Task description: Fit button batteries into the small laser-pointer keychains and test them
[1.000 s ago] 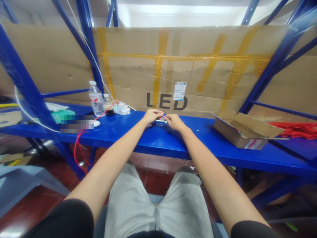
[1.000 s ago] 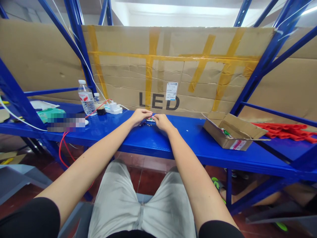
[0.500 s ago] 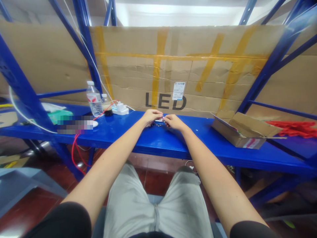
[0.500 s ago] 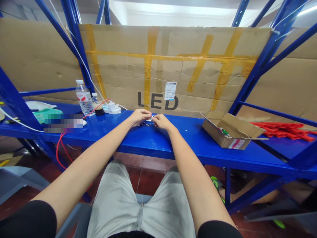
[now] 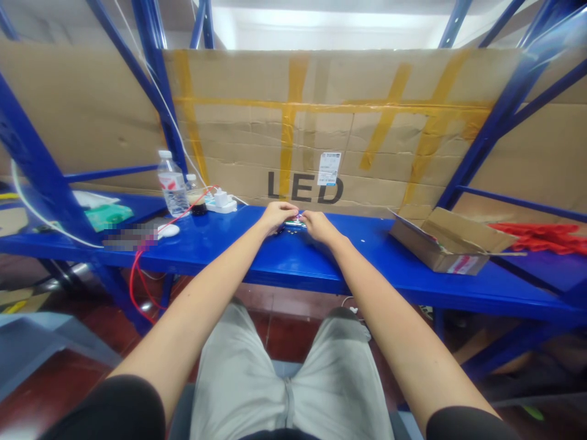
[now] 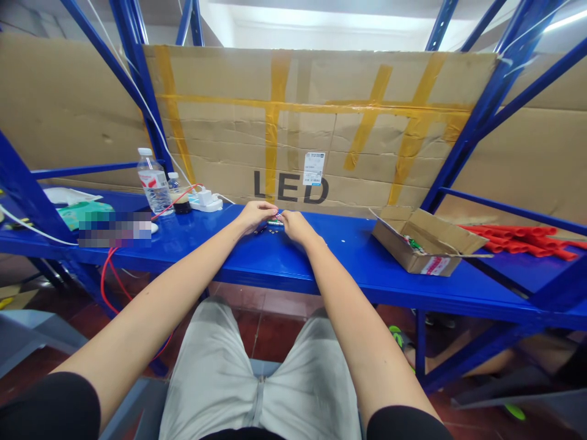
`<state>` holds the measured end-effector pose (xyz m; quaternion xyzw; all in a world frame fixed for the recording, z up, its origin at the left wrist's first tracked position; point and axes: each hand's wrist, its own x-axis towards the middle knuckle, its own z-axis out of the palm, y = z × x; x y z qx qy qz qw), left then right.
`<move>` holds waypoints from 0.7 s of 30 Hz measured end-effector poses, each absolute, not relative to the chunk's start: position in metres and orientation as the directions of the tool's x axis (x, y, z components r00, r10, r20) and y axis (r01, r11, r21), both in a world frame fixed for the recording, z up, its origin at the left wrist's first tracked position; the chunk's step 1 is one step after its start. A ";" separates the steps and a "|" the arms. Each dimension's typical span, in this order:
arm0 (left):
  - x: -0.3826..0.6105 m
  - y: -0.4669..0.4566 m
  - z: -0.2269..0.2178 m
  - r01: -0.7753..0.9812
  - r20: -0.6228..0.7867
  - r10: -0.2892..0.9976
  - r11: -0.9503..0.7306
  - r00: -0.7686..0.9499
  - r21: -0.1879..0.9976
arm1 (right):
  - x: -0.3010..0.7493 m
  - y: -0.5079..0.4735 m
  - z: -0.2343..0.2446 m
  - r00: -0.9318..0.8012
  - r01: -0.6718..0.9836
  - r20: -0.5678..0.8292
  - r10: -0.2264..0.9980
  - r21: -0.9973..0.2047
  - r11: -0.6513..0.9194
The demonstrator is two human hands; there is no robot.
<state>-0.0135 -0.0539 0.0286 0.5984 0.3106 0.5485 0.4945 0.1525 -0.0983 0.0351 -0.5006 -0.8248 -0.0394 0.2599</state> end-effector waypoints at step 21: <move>-0.013 -0.057 0.027 -0.072 0.321 0.919 -0.312 0.229 0.947 | 0.151 -0.101 0.030 -0.395 0.896 0.381 0.836 -0.042 0.443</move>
